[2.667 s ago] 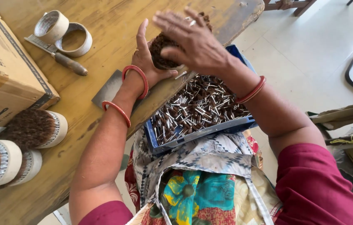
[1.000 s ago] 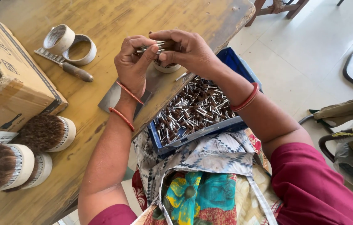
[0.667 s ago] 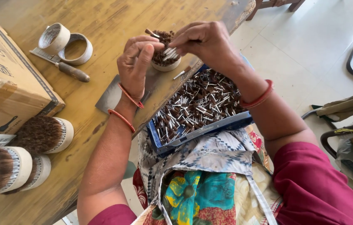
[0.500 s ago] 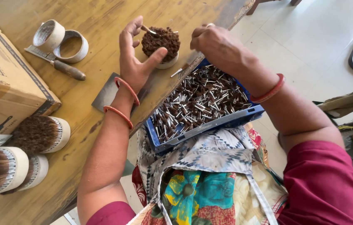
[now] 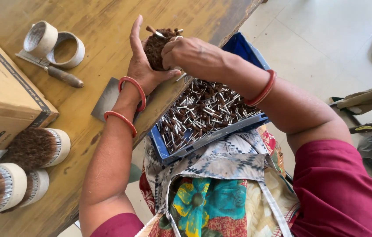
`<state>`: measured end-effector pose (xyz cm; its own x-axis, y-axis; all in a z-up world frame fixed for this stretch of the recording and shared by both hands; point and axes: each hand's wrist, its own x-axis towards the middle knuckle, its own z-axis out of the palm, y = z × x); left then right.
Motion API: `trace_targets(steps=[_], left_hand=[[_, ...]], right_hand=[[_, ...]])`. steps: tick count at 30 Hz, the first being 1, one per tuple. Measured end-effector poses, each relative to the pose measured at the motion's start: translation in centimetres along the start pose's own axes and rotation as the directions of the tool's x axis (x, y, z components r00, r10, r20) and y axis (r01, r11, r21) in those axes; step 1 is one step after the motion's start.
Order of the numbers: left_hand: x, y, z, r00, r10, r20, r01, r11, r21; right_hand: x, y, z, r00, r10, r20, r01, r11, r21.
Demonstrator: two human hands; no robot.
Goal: The person opens a green plastic bottle and pours from it into a cup, then picks brush components one at a time from a blue crate, works on them by hand, and places the finished brushes bristle-up into a cup on the table, where they accumulate.
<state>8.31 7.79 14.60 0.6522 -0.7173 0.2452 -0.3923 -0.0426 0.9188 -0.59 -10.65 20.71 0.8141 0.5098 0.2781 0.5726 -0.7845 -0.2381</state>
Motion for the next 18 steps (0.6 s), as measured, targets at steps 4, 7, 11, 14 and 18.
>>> trace_targets(steps=[4, 7, 11, 14, 18], left_hand=[[-0.2, -1.2, 0.0, 0.999, 0.039, 0.000, -0.039, 0.999, 0.001], [0.0, -1.3, -0.4, 0.995, 0.087, 0.046, -0.087, 0.996, 0.001], [-0.1, -0.8, -0.1, 0.990, 0.104, 0.094, -0.116, 0.985, 0.128], [0.1, -0.8, -0.1, 0.990, 0.114, 0.079, -0.125, 0.980, 0.158], [-0.1, -0.6, -0.5, 0.992, 0.048, 0.114, -0.068, 0.982, 0.178]], right_hand=[[-0.2, -1.5, -2.6, 0.988, 0.149, 0.025, -0.151, 0.952, 0.266], [0.0, -0.2, -1.3, 0.994, 0.109, -0.027, -0.104, 0.983, 0.154], [-0.6, -0.2, -1.4, 0.988, -0.032, -0.149, 0.057, 0.984, 0.171], [-0.6, -0.7, -3.3, 0.932, 0.064, -0.356, -0.001, 0.985, 0.174], [-0.2, 1.5, -0.7, 0.860, 0.202, -0.468, -0.147, 0.977, 0.152]])
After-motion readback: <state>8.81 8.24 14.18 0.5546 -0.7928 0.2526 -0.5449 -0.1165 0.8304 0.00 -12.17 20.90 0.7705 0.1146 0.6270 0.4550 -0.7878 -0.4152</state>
